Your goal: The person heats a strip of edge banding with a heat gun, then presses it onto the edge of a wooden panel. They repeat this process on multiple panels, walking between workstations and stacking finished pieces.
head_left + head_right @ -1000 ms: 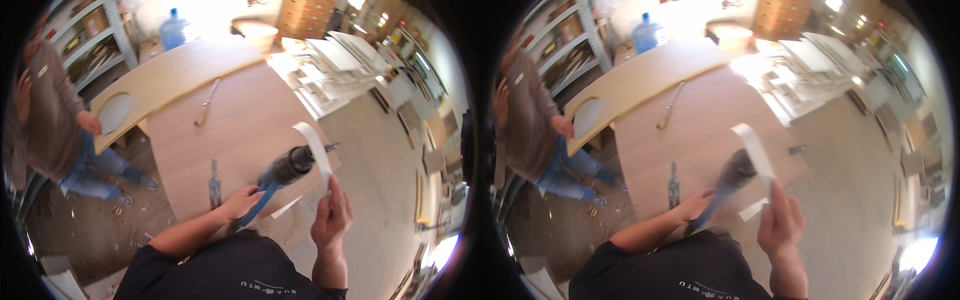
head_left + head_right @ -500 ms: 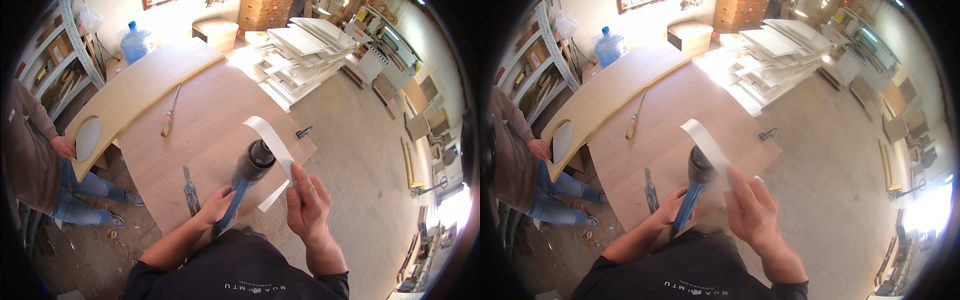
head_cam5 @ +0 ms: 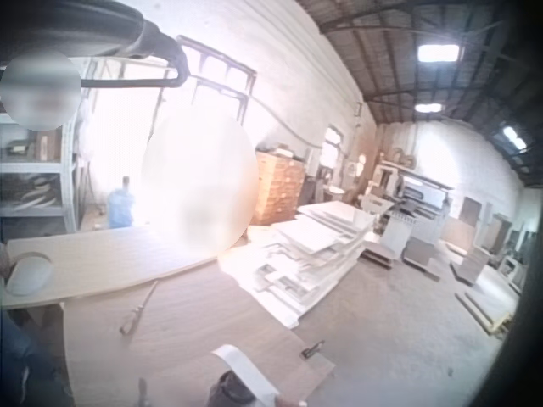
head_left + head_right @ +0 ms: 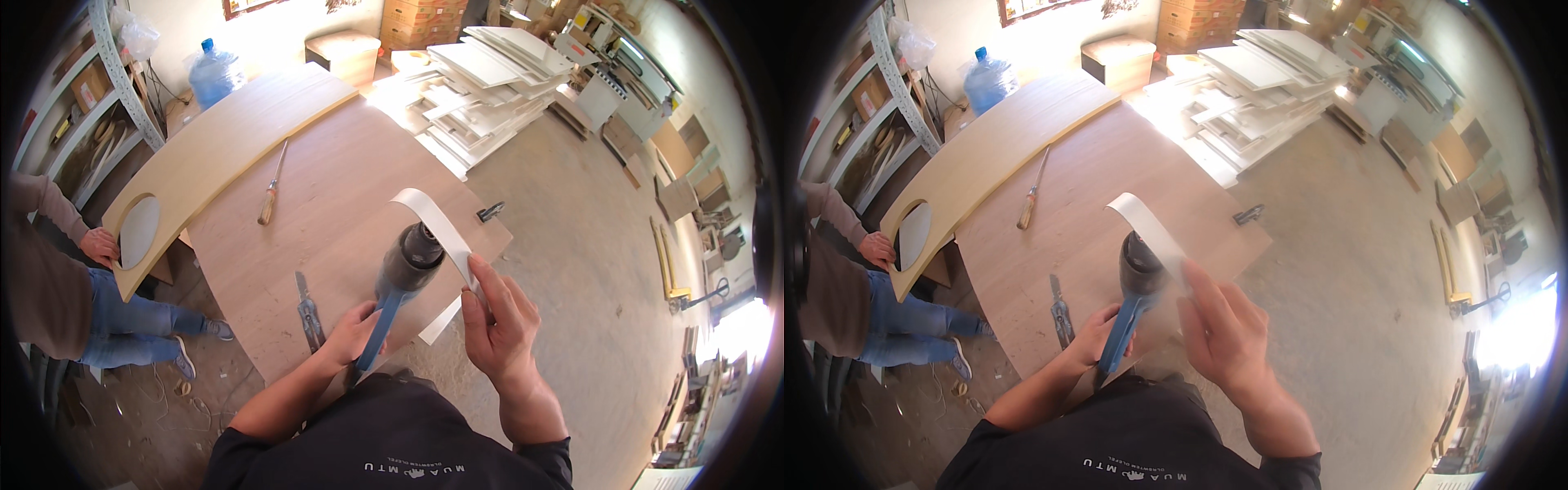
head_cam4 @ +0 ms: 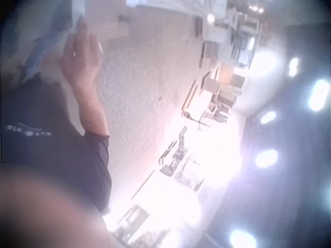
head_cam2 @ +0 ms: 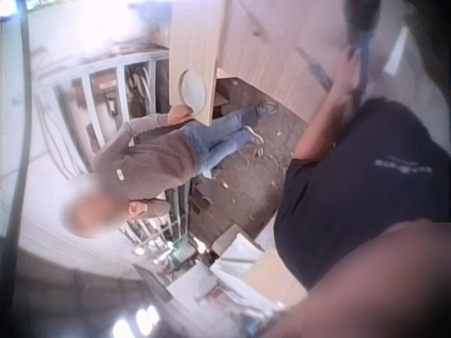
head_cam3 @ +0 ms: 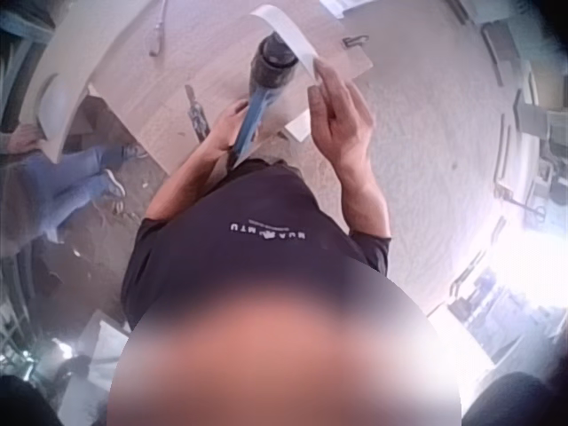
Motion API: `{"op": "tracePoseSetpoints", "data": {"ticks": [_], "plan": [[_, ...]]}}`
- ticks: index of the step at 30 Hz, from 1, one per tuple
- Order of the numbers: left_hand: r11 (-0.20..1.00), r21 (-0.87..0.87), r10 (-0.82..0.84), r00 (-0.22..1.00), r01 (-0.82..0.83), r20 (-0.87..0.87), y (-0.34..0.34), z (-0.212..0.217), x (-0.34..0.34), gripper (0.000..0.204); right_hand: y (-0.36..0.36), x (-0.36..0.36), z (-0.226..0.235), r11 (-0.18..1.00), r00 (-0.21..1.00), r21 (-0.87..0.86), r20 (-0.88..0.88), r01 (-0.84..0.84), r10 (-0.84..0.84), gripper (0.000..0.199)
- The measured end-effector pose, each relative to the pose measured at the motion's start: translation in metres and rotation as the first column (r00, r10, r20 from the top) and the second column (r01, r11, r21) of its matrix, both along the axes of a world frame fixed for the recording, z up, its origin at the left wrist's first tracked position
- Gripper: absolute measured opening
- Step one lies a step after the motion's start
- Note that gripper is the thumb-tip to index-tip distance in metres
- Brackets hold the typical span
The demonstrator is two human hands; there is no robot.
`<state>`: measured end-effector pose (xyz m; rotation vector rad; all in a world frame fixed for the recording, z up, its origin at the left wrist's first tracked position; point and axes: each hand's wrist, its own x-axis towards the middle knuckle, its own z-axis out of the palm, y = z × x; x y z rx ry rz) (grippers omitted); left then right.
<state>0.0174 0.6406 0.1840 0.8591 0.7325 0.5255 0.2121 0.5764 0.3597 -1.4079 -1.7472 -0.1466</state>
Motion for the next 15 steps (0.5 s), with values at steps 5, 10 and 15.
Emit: {"op": "tracePoseSetpoints", "data": {"ticks": [5, 10, 15], "plan": [[0.999, -0.040, 0.000, 1.000, 0.000, 0.003, 0.0004, -0.0009, -0.0001, 0.033, 0.0018, -0.0019, 0.0003, 1.000, 1.000, 0.003, 0.013, 0.012, -0.012, 0.043], [1.000, -0.020, 0.001, 1.000, -0.001, 0.000, 0.0007, -0.0003, -0.0002, 0.033, 0.0034, -0.0027, 0.0022, 1.000, 1.000, 0.002, -0.003, 0.020, -0.020, 0.042], [1.000, -0.007, -0.007, 1.000, 0.007, 0.001, 0.0010, -0.0003, -0.0001, 0.033, 0.0041, -0.0022, 0.0027, 1.000, 1.000, -0.004, 0.004, 0.027, -0.027, 0.042]]}}
